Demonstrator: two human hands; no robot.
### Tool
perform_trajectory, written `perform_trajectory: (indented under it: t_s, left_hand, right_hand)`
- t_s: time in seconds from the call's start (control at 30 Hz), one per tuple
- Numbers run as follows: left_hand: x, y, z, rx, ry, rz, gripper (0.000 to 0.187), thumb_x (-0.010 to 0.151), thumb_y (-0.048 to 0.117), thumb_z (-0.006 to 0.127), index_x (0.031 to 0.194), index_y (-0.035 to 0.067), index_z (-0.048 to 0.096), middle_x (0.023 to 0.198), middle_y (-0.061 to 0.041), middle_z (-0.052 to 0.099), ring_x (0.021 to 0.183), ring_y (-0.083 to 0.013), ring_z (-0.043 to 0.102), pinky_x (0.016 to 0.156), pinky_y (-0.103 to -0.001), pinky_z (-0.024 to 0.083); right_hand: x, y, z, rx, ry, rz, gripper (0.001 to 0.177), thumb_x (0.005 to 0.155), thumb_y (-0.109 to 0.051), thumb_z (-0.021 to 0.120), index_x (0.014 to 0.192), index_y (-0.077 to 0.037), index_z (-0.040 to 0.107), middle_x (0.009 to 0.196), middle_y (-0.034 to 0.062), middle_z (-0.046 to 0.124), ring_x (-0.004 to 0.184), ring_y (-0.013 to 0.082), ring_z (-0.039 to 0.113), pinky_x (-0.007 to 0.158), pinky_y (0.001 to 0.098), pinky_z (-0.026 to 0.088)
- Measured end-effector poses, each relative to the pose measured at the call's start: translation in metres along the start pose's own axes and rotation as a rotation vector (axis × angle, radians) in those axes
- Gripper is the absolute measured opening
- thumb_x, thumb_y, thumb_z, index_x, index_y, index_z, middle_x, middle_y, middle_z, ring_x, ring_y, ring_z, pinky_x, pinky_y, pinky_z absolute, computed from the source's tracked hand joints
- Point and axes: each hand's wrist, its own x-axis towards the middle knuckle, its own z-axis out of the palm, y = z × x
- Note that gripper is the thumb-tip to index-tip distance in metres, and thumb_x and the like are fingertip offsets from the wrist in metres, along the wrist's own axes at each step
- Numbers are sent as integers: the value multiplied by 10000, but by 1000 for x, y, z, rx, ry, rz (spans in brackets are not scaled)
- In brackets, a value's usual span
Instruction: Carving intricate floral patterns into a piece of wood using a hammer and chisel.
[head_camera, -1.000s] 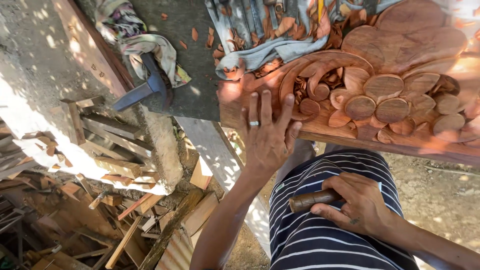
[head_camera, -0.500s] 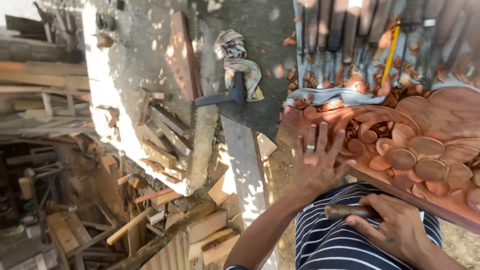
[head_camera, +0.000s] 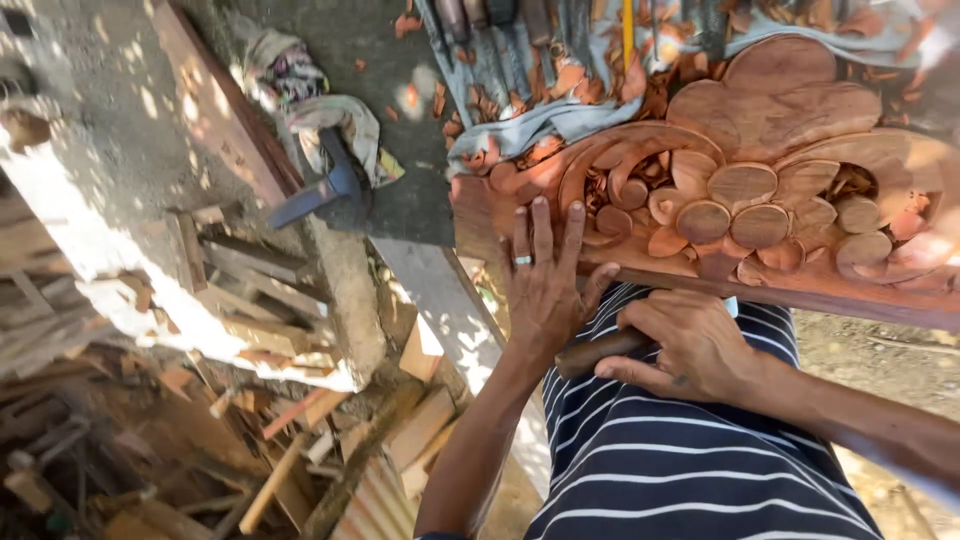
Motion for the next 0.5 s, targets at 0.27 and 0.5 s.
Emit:
perform_trajectory:
  t_s: [0.27, 0.5]
  left_hand:
    - [-3, -25, -35, -189, -95, 111, 356, 1049, 470, 547, 1231, 206, 700, 1591, -197, 449, 1495, -426, 438, 1172, -603, 375]
    - [-53, -68, -94, -1094, -508, -279, 210, 1054, 218, 576, 1165, 44, 540, 992, -90, 661, 768, -133, 602, 638, -279, 504]
  right_hand:
    - [8, -9, 27, 58, 79, -5, 548, 751, -627, 754, 786, -90, 655, 608, 86, 579, 569, 288, 603, 540, 420, 471]
    - [83, 17, 72, 31, -182, -267, 706, 792, -777, 646, 897, -79, 659, 601, 67, 525, 550, 255, 534, 557, 422, 457]
